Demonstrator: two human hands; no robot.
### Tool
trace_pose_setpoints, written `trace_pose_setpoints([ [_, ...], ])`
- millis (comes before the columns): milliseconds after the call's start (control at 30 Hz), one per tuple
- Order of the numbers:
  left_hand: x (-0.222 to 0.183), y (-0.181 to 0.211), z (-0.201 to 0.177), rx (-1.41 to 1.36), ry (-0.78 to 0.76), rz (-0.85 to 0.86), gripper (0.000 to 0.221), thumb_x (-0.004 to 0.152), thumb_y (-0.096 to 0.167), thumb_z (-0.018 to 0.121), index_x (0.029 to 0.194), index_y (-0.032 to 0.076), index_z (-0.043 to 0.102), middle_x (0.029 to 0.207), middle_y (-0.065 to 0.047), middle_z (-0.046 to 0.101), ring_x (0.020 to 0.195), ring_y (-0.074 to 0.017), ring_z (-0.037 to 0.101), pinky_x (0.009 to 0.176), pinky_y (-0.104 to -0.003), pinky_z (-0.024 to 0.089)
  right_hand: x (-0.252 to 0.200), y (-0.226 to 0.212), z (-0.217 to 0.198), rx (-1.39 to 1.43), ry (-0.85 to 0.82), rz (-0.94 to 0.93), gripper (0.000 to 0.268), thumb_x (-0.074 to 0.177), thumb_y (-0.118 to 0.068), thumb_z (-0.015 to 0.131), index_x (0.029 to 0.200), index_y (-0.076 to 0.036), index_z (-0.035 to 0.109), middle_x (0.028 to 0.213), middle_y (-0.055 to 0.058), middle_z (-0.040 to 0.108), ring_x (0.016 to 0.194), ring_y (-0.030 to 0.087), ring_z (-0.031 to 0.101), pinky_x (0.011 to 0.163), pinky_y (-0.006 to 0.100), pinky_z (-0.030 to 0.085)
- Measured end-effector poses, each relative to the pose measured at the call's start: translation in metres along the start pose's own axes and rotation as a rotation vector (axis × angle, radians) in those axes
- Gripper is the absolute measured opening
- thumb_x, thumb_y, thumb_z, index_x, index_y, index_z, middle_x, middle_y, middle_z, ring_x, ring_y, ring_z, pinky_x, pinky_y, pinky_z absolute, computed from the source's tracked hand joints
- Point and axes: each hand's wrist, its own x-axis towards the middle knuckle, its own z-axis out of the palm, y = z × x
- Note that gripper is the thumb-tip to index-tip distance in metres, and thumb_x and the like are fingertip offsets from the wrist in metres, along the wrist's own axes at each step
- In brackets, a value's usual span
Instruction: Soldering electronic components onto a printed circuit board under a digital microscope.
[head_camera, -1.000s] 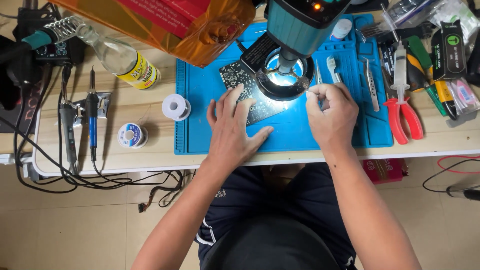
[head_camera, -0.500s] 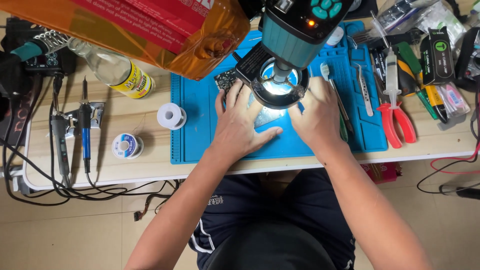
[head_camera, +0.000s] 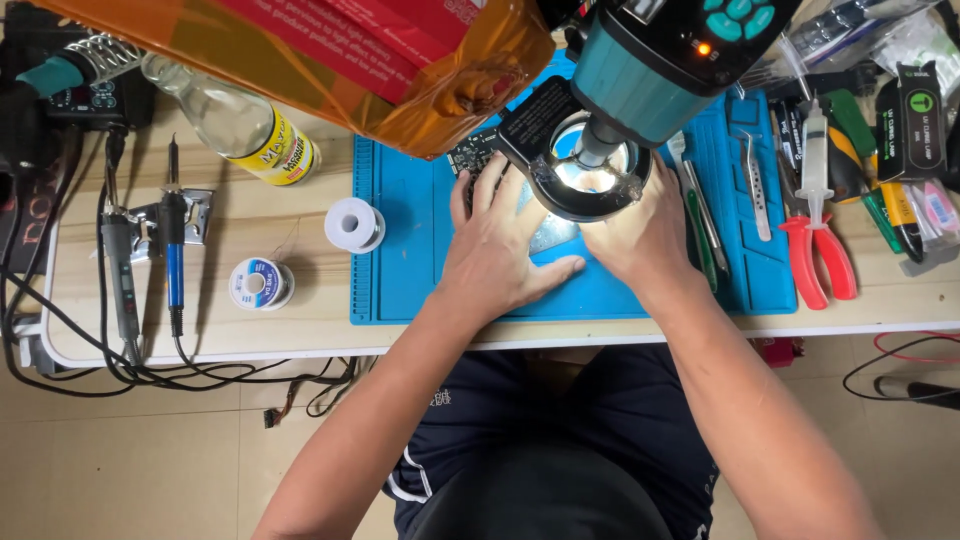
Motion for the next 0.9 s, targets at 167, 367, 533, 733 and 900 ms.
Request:
trace_pose_setpoints([
  [167, -0.001, 0.001, 0.0, 0.001, -0.011, 0.003, 0.086, 0.087, 0.067, 0.083, 0.154, 0.017, 0.063, 0.171, -0.021, 0.041, 0.166, -0.0428, 0.028, 0.127, -0.077, 0.018, 0.002, -0.01, 0.0, 0.039, -0.017, 0.041, 0.012, 0.106, -0.013, 0.073, 0.109, -0.001, 0.07, 0.101, 0.019, 0.068, 0.1, 0.054, 0.065, 0.085, 0.06, 0.054],
  [367, -0.001, 0.004, -0.004, 0.006, -0.009, 0.014, 0.084, 0.088, 0.067, 0.081, 0.152, 0.016, 0.064, 0.17, -0.021, 0.042, 0.165, -0.0429, 0.029, 0.127, -0.077, 0.018, -0.002, 0.003, 0.005, 0.051, -0.066, 0.093, 0.008, 0.104, -0.006, 0.067, 0.101, -0.001, 0.072, 0.095, 0.02, 0.069, 0.098, 0.055, 0.066, 0.083, 0.058, 0.055],
  [533, -0.001, 0.005, -0.006, -0.011, 0.016, 0.021, 0.082, 0.089, 0.069, 0.079, 0.149, 0.016, 0.065, 0.168, -0.02, 0.044, 0.165, -0.042, 0.03, 0.128, -0.076, 0.019, -0.003, 0.003, 0.003, 0.064, -0.072, 0.058, 0.009, 0.106, -0.007, 0.064, 0.108, 0.0, 0.07, 0.098, 0.019, 0.068, 0.099, 0.054, 0.066, 0.084, 0.057, 0.054],
  [733, -0.002, 0.003, -0.007, -0.031, 0.031, 0.022, 0.081, 0.091, 0.068, 0.08, 0.15, 0.014, 0.066, 0.167, -0.021, 0.045, 0.164, -0.0426, 0.032, 0.128, -0.076, 0.02, -0.002, 0.004, 0.0, 0.073, -0.065, 0.007, 0.016, 0.109, -0.007, 0.06, 0.12, 0.003, 0.067, 0.102, 0.018, 0.066, 0.1, 0.053, 0.067, 0.087, 0.056, 0.054],
  [900, -0.003, 0.001, -0.004, -0.055, 0.043, 0.017, 0.071, 0.095, 0.057, 0.08, 0.148, 0.012, 0.066, 0.165, -0.019, 0.045, 0.163, -0.0393, 0.032, 0.129, -0.075, 0.02, -0.001, 0.004, 0.0, 0.086, -0.054, -0.047, 0.024, 0.112, -0.007, 0.057, 0.132, 0.005, 0.063, 0.106, 0.016, 0.064, 0.102, 0.051, 0.067, 0.089, 0.054, 0.054],
])
